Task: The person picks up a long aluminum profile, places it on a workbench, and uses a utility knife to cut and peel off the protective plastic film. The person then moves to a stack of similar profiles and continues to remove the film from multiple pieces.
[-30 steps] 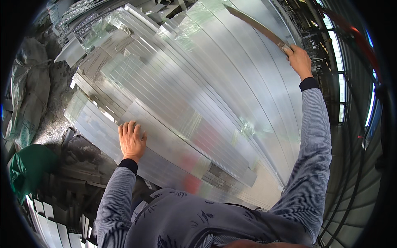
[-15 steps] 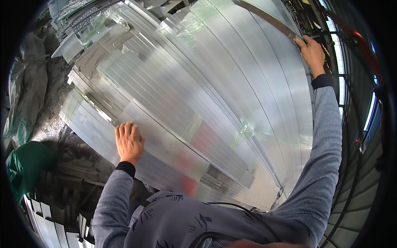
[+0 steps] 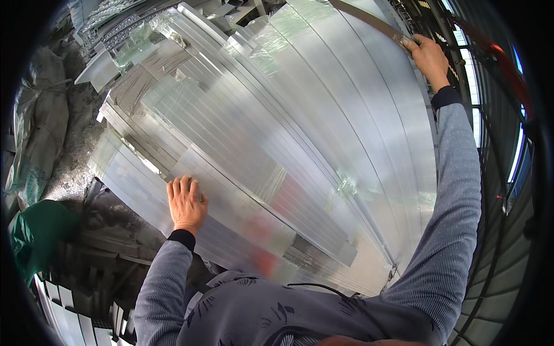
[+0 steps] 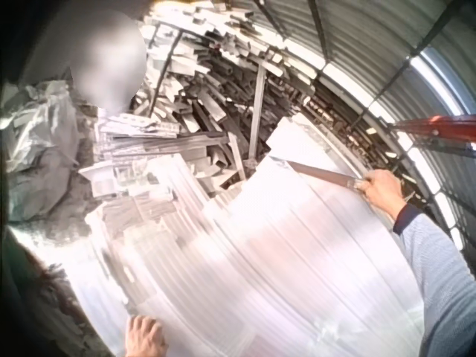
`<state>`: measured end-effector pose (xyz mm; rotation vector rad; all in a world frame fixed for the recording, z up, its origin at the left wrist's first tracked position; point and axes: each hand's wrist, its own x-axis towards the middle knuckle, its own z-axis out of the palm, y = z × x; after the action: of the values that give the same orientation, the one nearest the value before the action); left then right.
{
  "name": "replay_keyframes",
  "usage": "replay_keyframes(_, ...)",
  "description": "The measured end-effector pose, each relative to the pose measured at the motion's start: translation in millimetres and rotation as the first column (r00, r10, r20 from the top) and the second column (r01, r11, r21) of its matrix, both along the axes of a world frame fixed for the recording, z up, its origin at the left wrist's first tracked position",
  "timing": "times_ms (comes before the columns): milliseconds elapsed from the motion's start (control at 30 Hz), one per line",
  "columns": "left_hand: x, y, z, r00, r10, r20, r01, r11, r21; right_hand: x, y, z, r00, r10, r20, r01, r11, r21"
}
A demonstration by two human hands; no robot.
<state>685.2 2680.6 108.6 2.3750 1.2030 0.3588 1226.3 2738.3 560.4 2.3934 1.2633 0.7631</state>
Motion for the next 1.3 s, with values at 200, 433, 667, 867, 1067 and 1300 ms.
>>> replay_keyframes(200,-2,-2,2,1.000,0.000,0.019,0.000,1.000,0.004,-59,88,-1,0.871,0.445,-0.211,-0.241,0.759,0.605)
replay_keyframes(433,-5,-2,5,0.999,0.007,0.044,-0.007,1.000,0.003,-12,-44,34,0.858,0.277,-0.432,-0.069,0.896,0.439)
replay_keyframes(667,-6,-4,2,1.000,-0.010,0.015,0.010,1.000,0.002,2,-148,-42,0.904,-0.065,-0.423,0.063,0.998,-0.019)
replay_keyframes(867,-4,-4,2,1.000,0.002,0.014,-0.001,1.000,-0.005,2,-103,-74,0.986,-0.079,-0.147,0.065,0.993,-0.103)
replay_keyframes(1067,-3,-4,0,0.999,0.022,0.040,-0.024,0.999,0.032,-17,-21,-111,0.991,-0.073,-0.115,0.071,0.997,-0.020)
replay_keyframes(1300,-1,-5,-3,0.999,0.021,0.028,-0.021,1.000,0.014,-17,-68,-86,0.995,-0.057,-0.078,0.054,0.998,-0.044)
